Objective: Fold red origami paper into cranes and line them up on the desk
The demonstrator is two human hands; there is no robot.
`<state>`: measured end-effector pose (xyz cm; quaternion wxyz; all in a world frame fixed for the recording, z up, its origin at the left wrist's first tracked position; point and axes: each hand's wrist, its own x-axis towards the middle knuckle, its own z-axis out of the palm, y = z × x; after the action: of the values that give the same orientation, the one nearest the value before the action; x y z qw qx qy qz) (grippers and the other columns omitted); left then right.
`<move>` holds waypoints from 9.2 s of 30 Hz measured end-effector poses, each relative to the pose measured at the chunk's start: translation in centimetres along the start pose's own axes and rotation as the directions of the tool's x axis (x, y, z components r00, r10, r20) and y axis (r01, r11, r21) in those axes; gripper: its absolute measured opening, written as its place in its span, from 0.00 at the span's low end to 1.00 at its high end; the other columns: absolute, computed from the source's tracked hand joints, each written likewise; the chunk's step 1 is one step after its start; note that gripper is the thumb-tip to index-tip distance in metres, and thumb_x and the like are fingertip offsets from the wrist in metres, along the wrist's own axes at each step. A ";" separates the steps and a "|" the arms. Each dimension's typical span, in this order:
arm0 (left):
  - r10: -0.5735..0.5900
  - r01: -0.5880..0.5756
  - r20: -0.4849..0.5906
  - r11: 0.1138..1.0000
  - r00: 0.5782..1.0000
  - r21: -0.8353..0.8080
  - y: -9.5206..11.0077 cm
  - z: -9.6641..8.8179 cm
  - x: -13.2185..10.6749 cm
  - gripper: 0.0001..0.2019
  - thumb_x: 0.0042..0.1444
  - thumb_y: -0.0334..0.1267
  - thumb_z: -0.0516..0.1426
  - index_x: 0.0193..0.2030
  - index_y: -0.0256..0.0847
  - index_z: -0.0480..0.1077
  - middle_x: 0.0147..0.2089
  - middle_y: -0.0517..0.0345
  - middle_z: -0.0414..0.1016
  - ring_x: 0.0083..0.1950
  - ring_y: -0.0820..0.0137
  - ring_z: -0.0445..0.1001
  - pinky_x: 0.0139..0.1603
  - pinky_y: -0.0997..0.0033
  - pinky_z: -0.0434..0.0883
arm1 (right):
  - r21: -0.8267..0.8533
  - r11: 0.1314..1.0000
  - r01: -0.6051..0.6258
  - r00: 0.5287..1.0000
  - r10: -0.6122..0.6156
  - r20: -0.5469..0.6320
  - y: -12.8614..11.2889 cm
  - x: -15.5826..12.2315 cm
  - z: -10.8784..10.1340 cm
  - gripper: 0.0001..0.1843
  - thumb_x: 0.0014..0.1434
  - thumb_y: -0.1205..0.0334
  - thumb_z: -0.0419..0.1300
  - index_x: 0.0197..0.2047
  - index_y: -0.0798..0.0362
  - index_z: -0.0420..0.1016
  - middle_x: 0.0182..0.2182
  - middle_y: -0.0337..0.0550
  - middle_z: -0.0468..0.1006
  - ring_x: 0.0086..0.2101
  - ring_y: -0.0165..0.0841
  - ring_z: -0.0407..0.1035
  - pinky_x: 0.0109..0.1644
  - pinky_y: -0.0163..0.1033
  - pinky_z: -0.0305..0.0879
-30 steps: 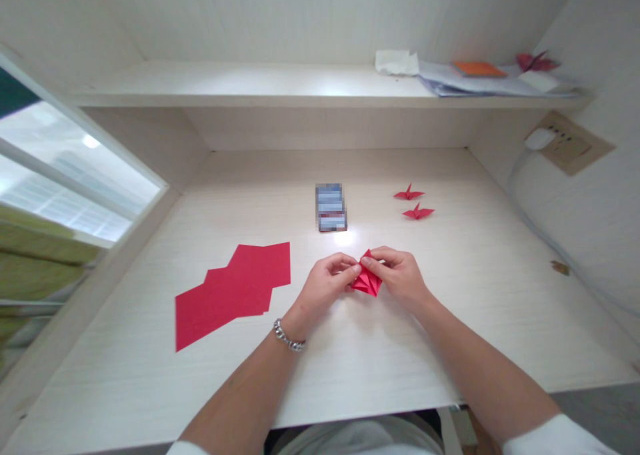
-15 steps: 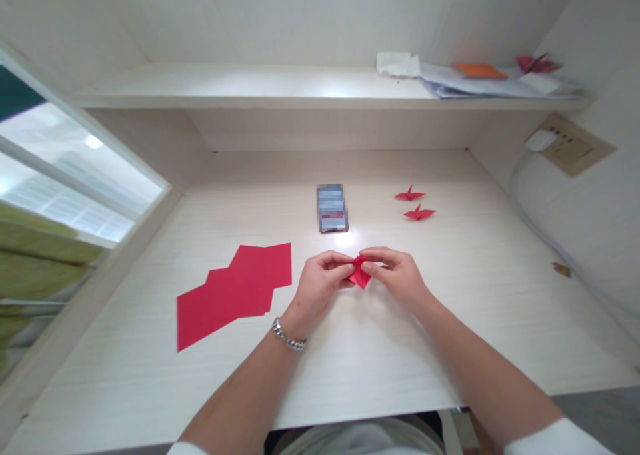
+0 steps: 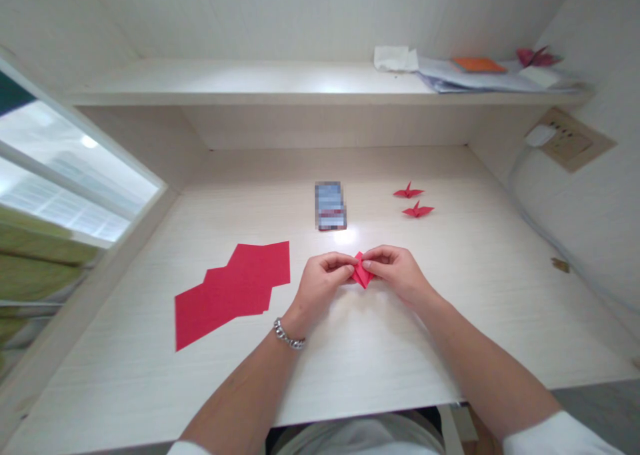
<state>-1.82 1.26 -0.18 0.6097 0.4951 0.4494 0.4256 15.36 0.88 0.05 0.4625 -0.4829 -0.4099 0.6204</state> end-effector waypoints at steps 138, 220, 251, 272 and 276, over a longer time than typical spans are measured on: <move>0.321 -0.334 0.107 0.832 0.941 0.443 0.7 0.2 -1.0 0.18 0.55 0.31 0.59 0.54 0.42 0.70 0.36 0.57 0.79 0.35 0.72 0.77 0.41 0.72 0.74 | 0.072 0.989 -0.132 0.980 0.119 0.162 -0.3 -0.6 -0.1 0.13 0.50 0.54 0.68 0.34 0.56 0.78 0.29 0.44 0.80 0.34 0.36 0.76 0.37 0.41 0.74; 0.184 -0.184 0.000 0.980 0.983 0.075 0.0 0.5 0.0 0.13 0.48 0.34 0.63 0.42 0.37 0.72 0.41 0.53 0.78 0.40 0.68 0.77 0.40 0.70 0.74 | -0.110 0.986 0.125 0.991 -0.117 0.068 0.2 0.5 -0.6 0.13 0.49 0.54 0.67 0.37 0.52 0.81 0.30 0.43 0.81 0.31 0.34 0.74 0.37 0.41 0.72; 0.127 -0.123 -0.033 0.986 0.991 0.116 0.8 0.8 -0.4 0.11 0.55 0.39 0.59 0.42 0.36 0.78 0.41 0.51 0.81 0.41 0.65 0.77 0.42 0.71 0.72 | 0.163 0.980 -0.116 0.991 0.103 0.090 0.2 0.2 -0.1 0.14 0.44 0.55 0.71 0.29 0.55 0.77 0.23 0.38 0.75 0.24 0.26 0.67 0.29 0.32 0.64; 0.187 -0.101 -0.152 0.888 0.971 0.449 -0.6 0.5 -0.3 0.08 0.54 0.37 0.57 0.38 0.40 0.76 0.33 0.57 0.79 0.31 0.70 0.74 0.32 0.74 0.68 | -0.614 0.719 0.324 0.909 -0.417 -0.008 0.2 -1.3 1.5 0.08 0.56 0.60 0.60 0.37 0.52 0.78 0.32 0.43 0.79 0.31 0.34 0.73 0.37 0.38 0.68; 0.177 -0.111 -0.113 0.892 0.978 0.437 -0.9 0.7 -0.3 0.10 0.54 0.41 0.58 0.39 0.40 0.76 0.34 0.55 0.79 0.34 0.69 0.76 0.33 0.74 0.69 | -0.619 0.731 0.286 0.913 -0.404 -0.057 0.4 -1.1 1.4 0.08 0.56 0.64 0.57 0.34 0.52 0.78 0.29 0.42 0.80 0.30 0.34 0.74 0.36 0.37 0.68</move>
<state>-1.13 0.70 -0.93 0.4172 0.6154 0.5385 0.3964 14.03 -0.38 0.16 0.4300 -0.5749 -0.6216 0.3133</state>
